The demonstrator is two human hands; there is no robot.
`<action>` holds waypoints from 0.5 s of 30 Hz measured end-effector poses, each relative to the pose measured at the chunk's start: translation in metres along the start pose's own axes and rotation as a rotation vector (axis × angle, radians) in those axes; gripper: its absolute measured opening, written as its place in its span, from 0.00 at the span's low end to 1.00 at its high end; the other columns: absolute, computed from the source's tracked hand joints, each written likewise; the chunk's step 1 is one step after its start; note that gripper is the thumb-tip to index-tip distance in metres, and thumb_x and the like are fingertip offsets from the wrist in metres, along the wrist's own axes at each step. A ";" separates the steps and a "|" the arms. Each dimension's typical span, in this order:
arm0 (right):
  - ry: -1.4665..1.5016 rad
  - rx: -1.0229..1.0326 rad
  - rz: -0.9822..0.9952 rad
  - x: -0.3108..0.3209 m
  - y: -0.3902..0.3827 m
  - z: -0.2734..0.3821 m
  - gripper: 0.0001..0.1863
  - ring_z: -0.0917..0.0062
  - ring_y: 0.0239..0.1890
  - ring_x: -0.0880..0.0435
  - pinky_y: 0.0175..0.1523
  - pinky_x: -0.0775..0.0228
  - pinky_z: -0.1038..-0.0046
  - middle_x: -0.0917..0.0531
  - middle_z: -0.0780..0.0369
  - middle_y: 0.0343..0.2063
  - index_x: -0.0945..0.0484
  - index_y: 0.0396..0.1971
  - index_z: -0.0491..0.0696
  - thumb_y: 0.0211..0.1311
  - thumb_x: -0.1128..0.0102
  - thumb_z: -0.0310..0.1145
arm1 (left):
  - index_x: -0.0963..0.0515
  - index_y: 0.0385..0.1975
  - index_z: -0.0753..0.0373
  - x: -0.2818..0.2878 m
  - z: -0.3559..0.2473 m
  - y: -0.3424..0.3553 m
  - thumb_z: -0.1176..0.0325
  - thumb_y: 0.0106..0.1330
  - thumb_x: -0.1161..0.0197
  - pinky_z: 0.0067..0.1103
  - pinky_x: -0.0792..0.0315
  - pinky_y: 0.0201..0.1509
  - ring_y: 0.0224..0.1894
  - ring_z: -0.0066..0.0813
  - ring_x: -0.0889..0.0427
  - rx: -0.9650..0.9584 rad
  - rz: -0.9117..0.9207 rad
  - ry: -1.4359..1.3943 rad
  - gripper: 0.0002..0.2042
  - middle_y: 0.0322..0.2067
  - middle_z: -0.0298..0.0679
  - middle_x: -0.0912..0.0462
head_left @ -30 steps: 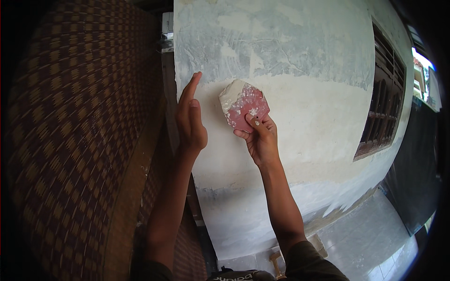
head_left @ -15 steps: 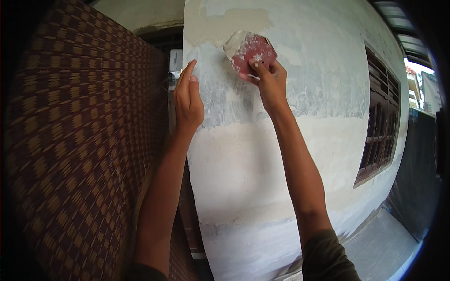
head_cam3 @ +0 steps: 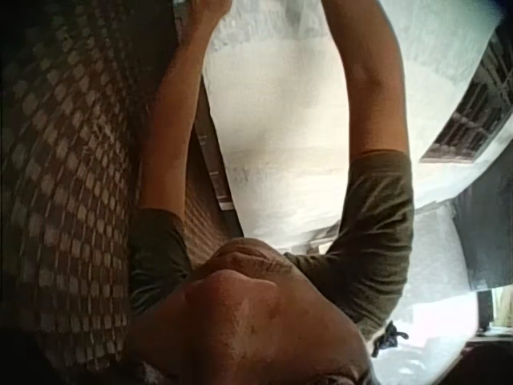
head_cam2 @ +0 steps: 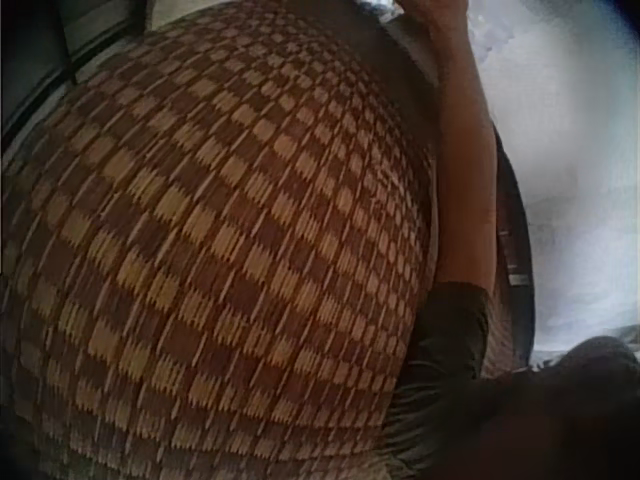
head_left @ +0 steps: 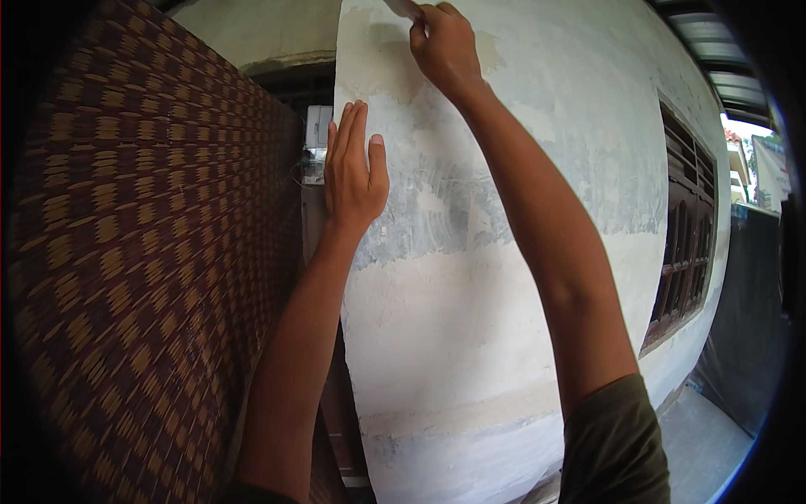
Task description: The person applies putty from a container onto a wall and smooths it out with a handheld spreader.
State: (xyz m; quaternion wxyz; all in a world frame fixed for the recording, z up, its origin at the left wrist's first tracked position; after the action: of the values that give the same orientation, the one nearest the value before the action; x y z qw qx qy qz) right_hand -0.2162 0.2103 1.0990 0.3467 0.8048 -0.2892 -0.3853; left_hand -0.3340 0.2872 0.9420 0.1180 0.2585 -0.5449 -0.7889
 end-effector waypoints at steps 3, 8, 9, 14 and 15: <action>-0.157 0.227 0.044 -0.020 0.005 0.002 0.08 0.57 0.38 0.19 0.44 0.25 0.61 0.19 0.50 0.33 0.21 0.26 0.39 0.58 0.50 0.25 | 0.34 0.60 0.77 0.000 0.002 -0.002 0.68 0.70 0.57 0.44 0.50 0.73 0.67 0.54 0.36 0.010 -0.038 -0.023 0.23 0.60 0.60 0.31; -0.308 0.302 0.189 -0.055 0.007 -0.009 0.09 0.59 0.41 0.21 0.45 0.25 0.62 0.19 0.50 0.35 0.20 0.28 0.38 0.57 0.50 0.24 | 0.36 0.62 0.77 -0.001 0.003 -0.003 0.68 0.72 0.62 0.40 0.48 0.73 0.67 0.54 0.36 0.031 -0.042 0.002 0.24 0.61 0.61 0.32; -0.366 0.291 0.271 -0.062 0.007 -0.013 0.09 0.59 0.42 0.21 0.45 0.24 0.62 0.19 0.50 0.36 0.20 0.28 0.38 0.56 0.50 0.24 | 0.36 0.61 0.78 -0.002 0.003 -0.003 0.68 0.71 0.61 0.39 0.47 0.72 0.67 0.55 0.36 0.036 -0.056 -0.011 0.24 0.61 0.62 0.32; -0.377 0.338 0.340 -0.065 -0.015 0.008 0.09 0.60 0.42 0.22 0.45 0.24 0.62 0.20 0.50 0.37 0.20 0.28 0.37 0.56 0.49 0.24 | 0.36 0.61 0.78 0.003 0.005 -0.005 0.69 0.70 0.60 0.36 0.43 0.71 0.67 0.56 0.35 0.086 -0.077 -0.035 0.23 0.61 0.63 0.33; -0.387 0.364 0.347 -0.062 -0.022 0.015 0.09 0.59 0.42 0.22 0.45 0.24 0.62 0.20 0.50 0.37 0.20 0.28 0.37 0.57 0.49 0.24 | 0.35 0.60 0.79 0.004 0.005 -0.004 0.70 0.69 0.58 0.38 0.42 0.70 0.66 0.57 0.35 0.093 -0.093 -0.050 0.23 0.60 0.63 0.32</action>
State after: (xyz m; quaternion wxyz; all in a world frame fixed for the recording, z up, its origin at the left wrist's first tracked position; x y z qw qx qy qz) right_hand -0.2570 0.2637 1.1007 0.1960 0.7041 -0.5468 -0.4085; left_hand -0.3398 0.2910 0.9390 0.0556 0.2688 -0.5711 -0.7736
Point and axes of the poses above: each hand's wrist, its own y-axis towards the middle knuckle, its own x-axis out of the back of the hand, z = x × y, the point moved 5 cm from there along y, towards the middle knuckle
